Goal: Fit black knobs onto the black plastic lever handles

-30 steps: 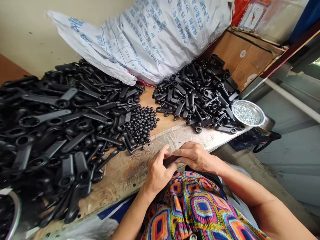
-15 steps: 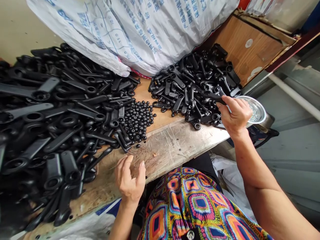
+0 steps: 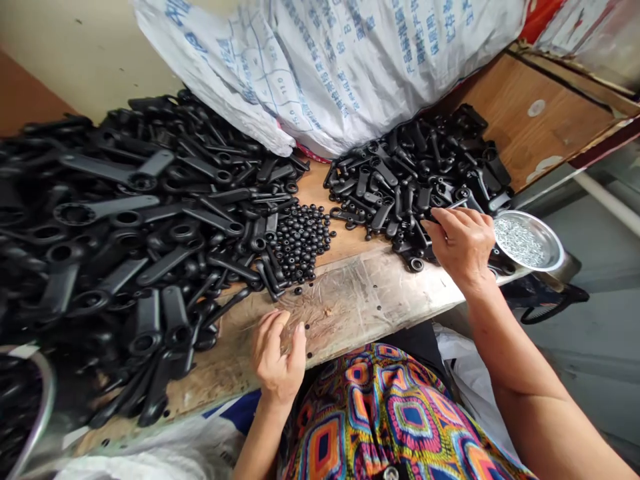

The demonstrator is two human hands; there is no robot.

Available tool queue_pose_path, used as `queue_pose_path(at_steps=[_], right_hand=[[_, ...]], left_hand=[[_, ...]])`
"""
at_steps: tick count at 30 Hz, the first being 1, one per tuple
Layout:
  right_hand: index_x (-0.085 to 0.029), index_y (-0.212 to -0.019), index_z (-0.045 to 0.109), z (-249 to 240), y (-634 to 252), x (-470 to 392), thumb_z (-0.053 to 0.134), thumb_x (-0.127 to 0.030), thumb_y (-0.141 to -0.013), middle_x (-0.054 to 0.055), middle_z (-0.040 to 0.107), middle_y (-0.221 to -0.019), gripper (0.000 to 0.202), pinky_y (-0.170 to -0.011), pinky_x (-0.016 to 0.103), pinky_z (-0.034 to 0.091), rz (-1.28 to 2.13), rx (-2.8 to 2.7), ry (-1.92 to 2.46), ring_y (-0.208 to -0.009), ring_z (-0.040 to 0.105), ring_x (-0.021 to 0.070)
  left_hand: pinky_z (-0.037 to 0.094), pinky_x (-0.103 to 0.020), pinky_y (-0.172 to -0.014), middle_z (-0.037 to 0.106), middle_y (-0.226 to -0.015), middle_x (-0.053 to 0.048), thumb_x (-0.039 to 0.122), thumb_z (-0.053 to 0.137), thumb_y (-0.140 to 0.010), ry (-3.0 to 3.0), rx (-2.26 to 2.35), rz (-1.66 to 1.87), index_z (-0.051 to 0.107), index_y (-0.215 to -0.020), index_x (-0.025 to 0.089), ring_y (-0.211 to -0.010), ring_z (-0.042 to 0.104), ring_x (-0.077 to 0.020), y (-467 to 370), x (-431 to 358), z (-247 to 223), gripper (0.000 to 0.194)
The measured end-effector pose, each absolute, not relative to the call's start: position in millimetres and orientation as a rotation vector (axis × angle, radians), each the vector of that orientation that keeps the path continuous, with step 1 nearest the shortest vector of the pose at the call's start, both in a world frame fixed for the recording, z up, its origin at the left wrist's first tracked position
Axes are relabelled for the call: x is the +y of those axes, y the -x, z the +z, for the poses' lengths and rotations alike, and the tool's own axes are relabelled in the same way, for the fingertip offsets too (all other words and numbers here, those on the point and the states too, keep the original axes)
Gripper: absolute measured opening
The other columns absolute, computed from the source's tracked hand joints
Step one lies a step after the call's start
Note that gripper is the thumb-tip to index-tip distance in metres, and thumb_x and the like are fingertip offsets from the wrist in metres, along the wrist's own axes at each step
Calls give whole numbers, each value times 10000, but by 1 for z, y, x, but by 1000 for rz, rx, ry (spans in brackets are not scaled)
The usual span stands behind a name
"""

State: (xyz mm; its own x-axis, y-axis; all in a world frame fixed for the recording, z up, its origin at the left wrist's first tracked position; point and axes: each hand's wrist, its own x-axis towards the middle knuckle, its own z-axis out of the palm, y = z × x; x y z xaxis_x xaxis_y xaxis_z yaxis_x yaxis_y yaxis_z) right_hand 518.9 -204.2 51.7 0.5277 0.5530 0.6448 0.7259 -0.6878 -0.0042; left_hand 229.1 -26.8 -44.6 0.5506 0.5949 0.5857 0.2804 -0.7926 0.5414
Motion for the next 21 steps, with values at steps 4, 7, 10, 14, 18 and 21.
queue_pose_path(at_steps=[4, 7, 10, 14, 18, 21], right_hand=[[-201, -880, 666, 51, -517, -203, 546, -346, -829, 57, 694, -839, 194, -753, 338, 384, -816, -1071, 2396, -837, 602, 223], [-194, -878, 664, 46, -504, -185, 567, -319, -822, 57, 692, -824, 168, -716, 321, 408, -660, -1244, 2236, -802, 611, 211], [-176, -904, 652, 39, -472, -153, 545, -277, -845, 70, 684, -825, 159, -706, 310, 410, -436, -1572, 2075, -785, 600, 198], [-177, -893, 632, 32, -426, -106, 480, -219, -882, 77, 656, -814, 158, -700, 289, 379, -116, -1976, 2003, -782, 568, 180], [-190, -838, 594, 24, -408, -72, 481, -191, -870, 56, 619, -772, 118, -670, 275, 331, -15, -2041, 2216, -763, 545, 178], [-185, -804, 577, 18, -408, -60, 499, -184, -841, 53, 617, -759, 86, -640, 274, 305, -15, -2062, 2341, -745, 552, 181]], left_hand=[[467, -404, -895, 607, -1015, -98, 185, 554, -800, -2343, 743, 1134, 550, -1057, 161, -1003, 569, -213, -227, -30, -40, 258], [475, -374, -884, 611, -1039, -99, 154, 526, -815, -2257, 798, 1149, 530, -1093, 166, -1004, 572, -195, -221, -34, -41, 278], [492, -339, -852, 616, -1055, -97, 161, 512, -827, -2152, 908, 1143, 501, -1137, 181, -981, 588, -186, -214, -39, -47, 311], [498, -324, -830, 622, -1033, -93, 168, 500, -834, -2023, 984, 1164, 480, -1158, 182, -950, 595, -179, -208, -41, -51, 325], [500, -310, -820, 639, -986, -91, 172, 477, -841, -2146, 906, 1096, 521, -1097, 159, -919, 603, -175, -215, -25, -37, 260], [488, -316, -839, 647, -983, -97, 204, 470, -841, -2381, 963, 898, 538, -1090, 152, -922, 607, -191, -228, -3, -20, 264]])
